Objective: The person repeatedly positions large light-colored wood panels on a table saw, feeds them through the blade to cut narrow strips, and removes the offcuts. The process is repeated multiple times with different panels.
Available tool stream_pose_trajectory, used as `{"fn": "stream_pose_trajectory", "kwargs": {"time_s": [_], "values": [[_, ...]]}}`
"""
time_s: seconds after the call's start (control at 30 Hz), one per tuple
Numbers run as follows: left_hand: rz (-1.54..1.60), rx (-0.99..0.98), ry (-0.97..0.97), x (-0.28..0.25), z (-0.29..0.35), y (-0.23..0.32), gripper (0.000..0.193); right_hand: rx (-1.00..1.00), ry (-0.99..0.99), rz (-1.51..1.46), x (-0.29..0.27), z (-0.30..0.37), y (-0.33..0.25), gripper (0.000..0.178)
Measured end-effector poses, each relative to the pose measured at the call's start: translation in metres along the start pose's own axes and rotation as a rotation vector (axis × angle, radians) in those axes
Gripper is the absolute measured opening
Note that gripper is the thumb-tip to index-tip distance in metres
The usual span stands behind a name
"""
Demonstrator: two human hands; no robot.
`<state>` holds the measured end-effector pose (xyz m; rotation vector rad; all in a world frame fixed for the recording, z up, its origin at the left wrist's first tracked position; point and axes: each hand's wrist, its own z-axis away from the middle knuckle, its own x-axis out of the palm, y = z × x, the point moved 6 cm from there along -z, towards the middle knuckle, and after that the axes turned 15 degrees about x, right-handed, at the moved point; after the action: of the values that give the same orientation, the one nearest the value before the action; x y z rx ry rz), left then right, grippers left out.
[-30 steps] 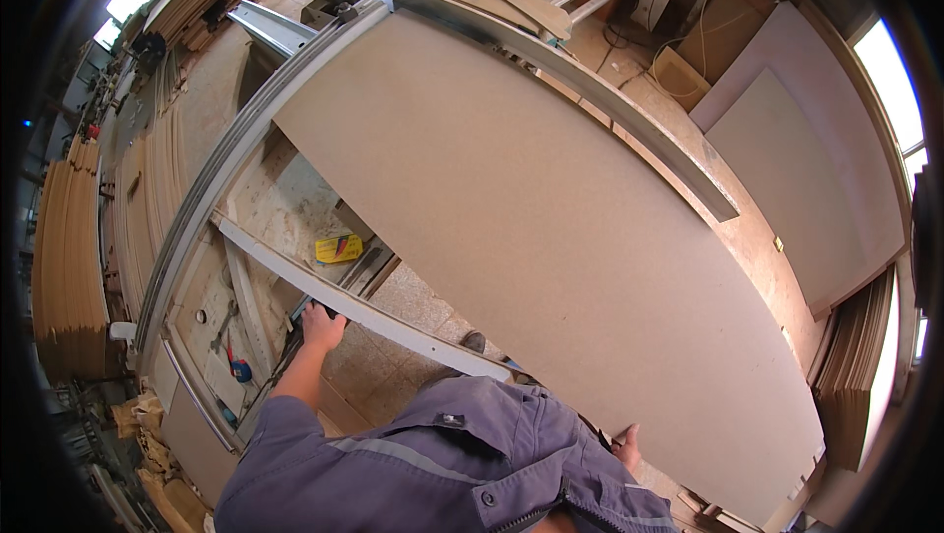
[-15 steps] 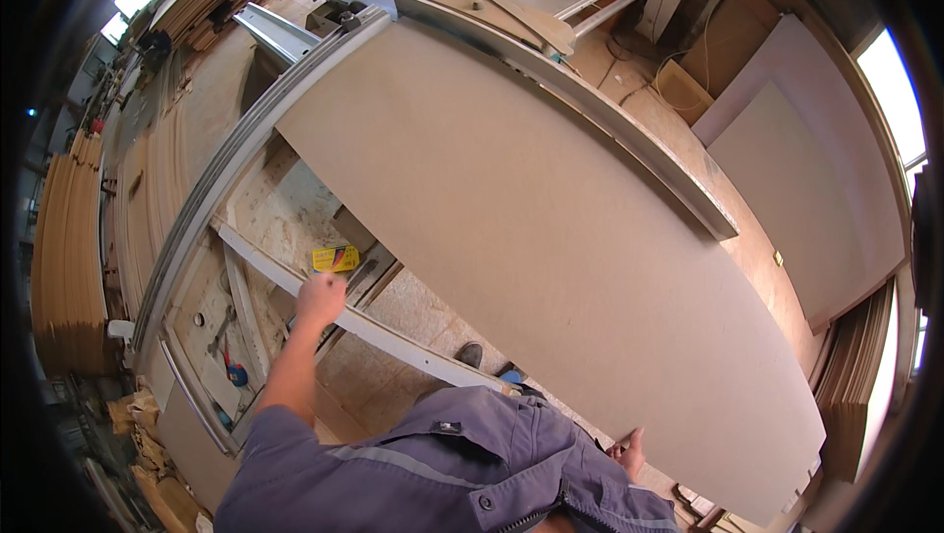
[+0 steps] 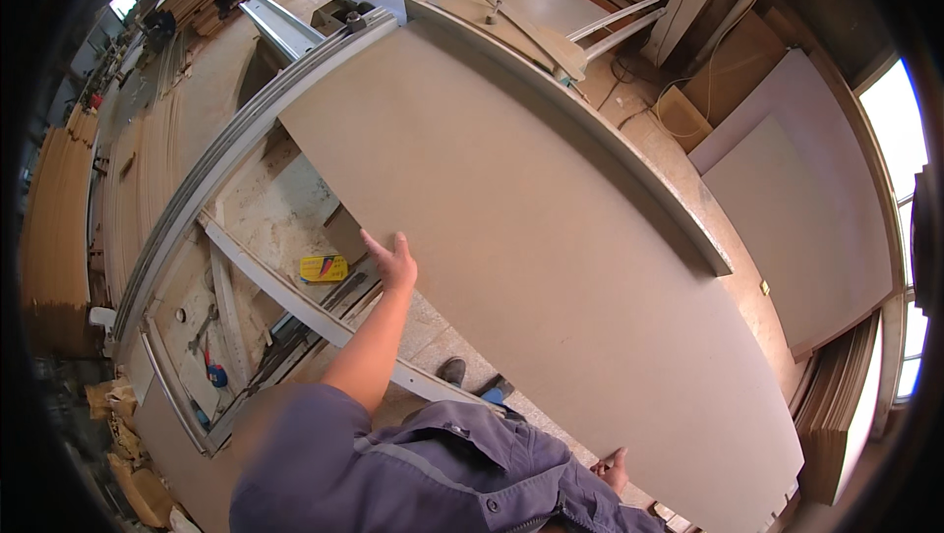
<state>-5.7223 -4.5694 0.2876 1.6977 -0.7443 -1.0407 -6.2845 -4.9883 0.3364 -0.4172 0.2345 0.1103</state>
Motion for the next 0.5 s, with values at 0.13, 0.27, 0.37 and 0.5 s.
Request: {"fn": "stream_pose_trajectory", "kwargs": {"time_s": [0.13,0.27,0.37,0.5], "values": [[-0.014,0.022,0.04,0.005,0.001,-0.004,0.086,0.041,-0.012,0.005,0.001,0.0,0.003,0.048],[0.003,-0.004,0.048,0.002,0.001,0.001,0.084,0.055,0.014,-0.022,0.005,-0.001,0.001,0.048],[-0.026,0.019,0.045,0.002,0.0,-0.004,0.084,0.073,-0.017,-0.004,-0.003,-0.006,0.003,0.05],[-0.016,-0.028,0.044,0.0,-0.001,0.009,0.084,0.082,-0.006,-0.013,0.003,-0.001,0.004,0.051]]}}
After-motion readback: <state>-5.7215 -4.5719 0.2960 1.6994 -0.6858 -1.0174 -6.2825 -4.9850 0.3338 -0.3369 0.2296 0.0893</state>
